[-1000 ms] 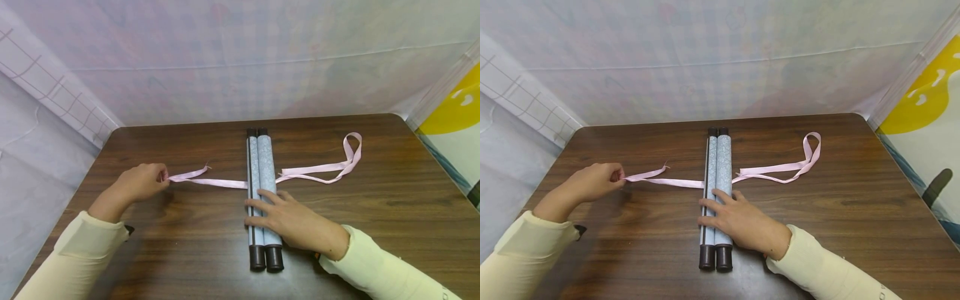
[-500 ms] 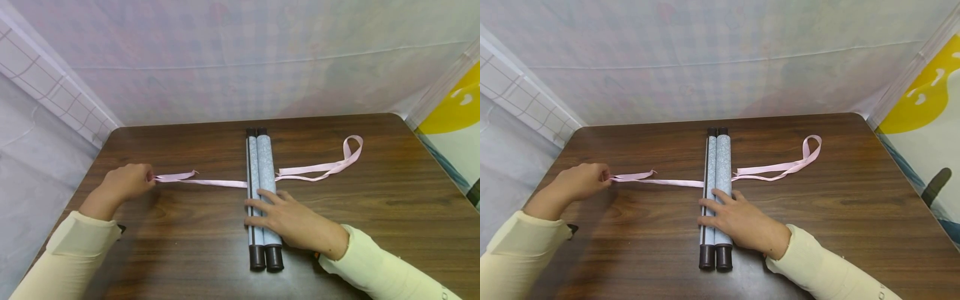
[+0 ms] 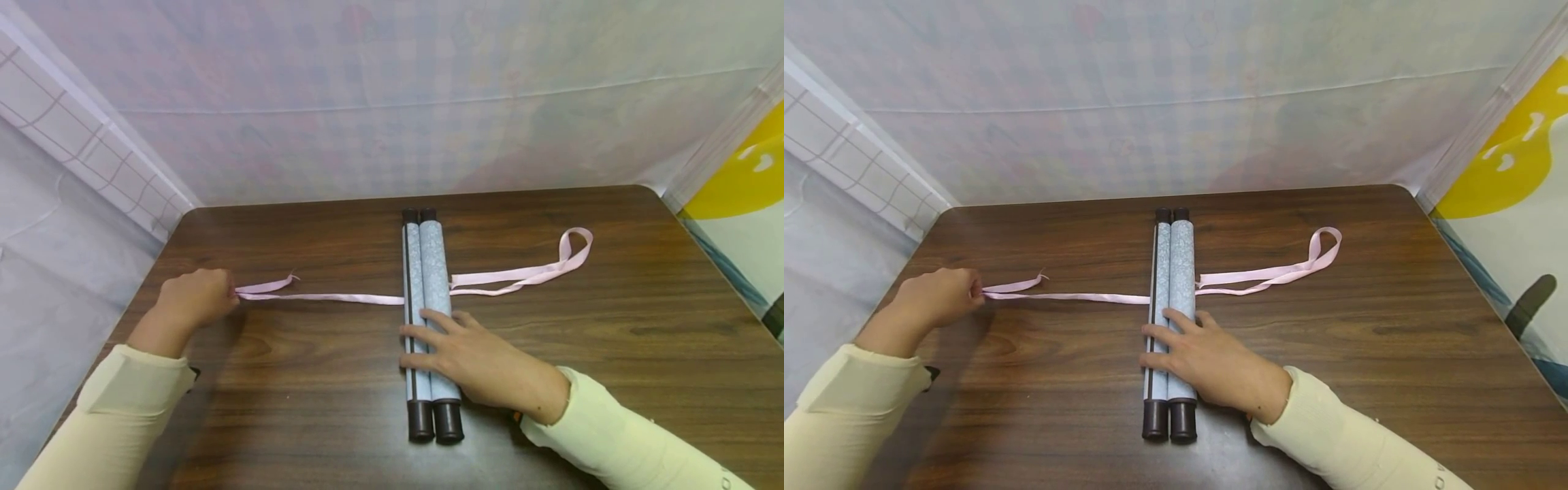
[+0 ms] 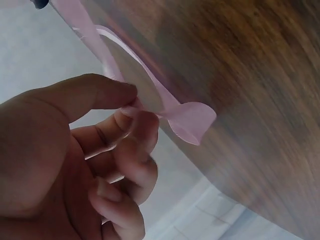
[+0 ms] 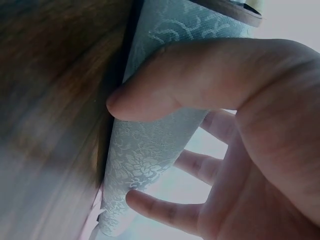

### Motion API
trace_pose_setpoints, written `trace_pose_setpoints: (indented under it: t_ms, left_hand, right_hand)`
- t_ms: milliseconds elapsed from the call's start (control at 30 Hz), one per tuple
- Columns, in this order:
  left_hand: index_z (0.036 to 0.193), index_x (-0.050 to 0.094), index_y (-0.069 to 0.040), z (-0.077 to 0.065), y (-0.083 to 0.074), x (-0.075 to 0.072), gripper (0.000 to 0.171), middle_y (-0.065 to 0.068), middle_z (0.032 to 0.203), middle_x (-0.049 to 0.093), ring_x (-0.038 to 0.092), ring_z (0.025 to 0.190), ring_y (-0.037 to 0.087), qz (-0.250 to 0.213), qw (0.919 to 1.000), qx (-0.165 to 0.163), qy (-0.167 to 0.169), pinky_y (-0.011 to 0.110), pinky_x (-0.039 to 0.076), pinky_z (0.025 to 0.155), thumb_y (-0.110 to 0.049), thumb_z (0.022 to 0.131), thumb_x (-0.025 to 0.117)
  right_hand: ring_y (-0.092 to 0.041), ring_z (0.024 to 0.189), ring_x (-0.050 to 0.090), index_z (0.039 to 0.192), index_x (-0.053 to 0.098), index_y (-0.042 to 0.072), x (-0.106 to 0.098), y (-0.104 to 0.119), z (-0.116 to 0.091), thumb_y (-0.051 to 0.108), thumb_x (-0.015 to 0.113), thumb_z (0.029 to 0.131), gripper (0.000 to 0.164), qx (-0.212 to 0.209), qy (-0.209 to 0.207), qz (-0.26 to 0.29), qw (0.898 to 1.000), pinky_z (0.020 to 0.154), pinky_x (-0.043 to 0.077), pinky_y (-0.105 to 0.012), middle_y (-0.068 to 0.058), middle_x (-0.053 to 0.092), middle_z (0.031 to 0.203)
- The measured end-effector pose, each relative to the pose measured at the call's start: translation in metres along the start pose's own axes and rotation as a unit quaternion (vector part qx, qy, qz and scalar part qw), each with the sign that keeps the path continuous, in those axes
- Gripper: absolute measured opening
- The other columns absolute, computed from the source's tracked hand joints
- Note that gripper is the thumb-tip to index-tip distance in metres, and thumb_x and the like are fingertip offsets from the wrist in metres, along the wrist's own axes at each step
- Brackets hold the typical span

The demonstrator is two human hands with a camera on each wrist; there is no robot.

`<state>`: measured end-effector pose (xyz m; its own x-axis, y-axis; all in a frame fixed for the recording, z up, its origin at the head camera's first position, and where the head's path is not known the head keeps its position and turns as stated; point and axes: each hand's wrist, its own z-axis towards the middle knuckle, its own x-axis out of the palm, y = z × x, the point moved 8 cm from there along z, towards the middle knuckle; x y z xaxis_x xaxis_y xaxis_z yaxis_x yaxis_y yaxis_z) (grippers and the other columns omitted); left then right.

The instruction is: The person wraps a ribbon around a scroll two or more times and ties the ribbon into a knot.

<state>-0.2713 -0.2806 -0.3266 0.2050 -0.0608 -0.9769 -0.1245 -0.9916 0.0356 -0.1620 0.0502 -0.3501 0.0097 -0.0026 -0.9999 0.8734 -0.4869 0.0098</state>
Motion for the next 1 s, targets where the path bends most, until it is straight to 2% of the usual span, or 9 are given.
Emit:
trace_pose_setpoints:
  t_ms: [167,333,533,767,1000]
  left_hand:
    - [0.085,0.063,-0.009,0.0,-0.007,-0.002,0.018,0.013,0.078,0.068,0.059,0.067,0.035,0.002,0.9999,0.013,-0.001,0.057,0.046,0.051,-0.025,0.078,0.066]
    - [0.091,0.064,-0.008,0.001,-0.031,-0.011,0.024,0.019,0.082,0.069,0.059,0.065,0.037,0.011,0.9986,0.037,-0.036,0.056,0.045,0.047,-0.026,0.075,0.069]
    - [0.092,0.062,-0.012,0.006,-0.083,-0.019,0.022,0.015,0.082,0.07,0.061,0.067,0.036,0.005,0.9948,0.076,-0.067,0.056,0.047,0.049,-0.03,0.08,0.067]
    - [0.09,0.061,-0.016,0.019,-0.153,-0.019,0.02,0.006,0.082,0.068,0.06,0.07,0.027,-0.01,0.9907,0.123,-0.058,0.051,0.049,0.056,-0.032,0.081,0.067]
    - [0.095,0.062,-0.016,0.029,-0.2,-0.01,0.023,0.004,0.086,0.069,0.06,0.071,0.024,-0.007,0.9839,0.172,-0.048,0.047,0.051,0.06,-0.034,0.082,0.066]
  right_hand:
    - [-0.039,0.133,0.023,0.134,0.05,0.031,0.0,0.001,0.0,-0.006,0.071,0.064,0.082,-0.001,-0.002,-0.006,1.0,0.089,0.042,-0.063,-0.006,0.036,0.148]
    - [-0.039,0.132,0.024,0.134,0.05,0.031,0.0,0.002,0.0,-0.005,0.073,0.063,0.083,-0.003,-0.008,-0.009,1.0,0.088,0.043,-0.063,-0.007,0.037,0.147]
    - [-0.039,0.133,0.024,0.135,0.049,0.031,0.001,0.001,0.0,-0.005,0.072,0.064,0.083,0.003,-0.004,-0.013,1.0,0.089,0.041,-0.063,-0.007,0.036,0.148]
    - [-0.036,0.135,0.02,0.143,0.038,0.027,0.004,0.001,0.0,-0.007,0.07,0.065,0.091,0.017,0.018,-0.019,1.0,0.093,0.039,-0.063,-0.006,0.03,0.152]
    - [-0.034,0.136,0.017,0.145,0.036,0.026,0.004,0.001,-0.001,-0.007,0.069,0.064,0.093,0.029,0.025,-0.002,0.999,0.096,0.036,-0.062,-0.006,0.027,0.153]
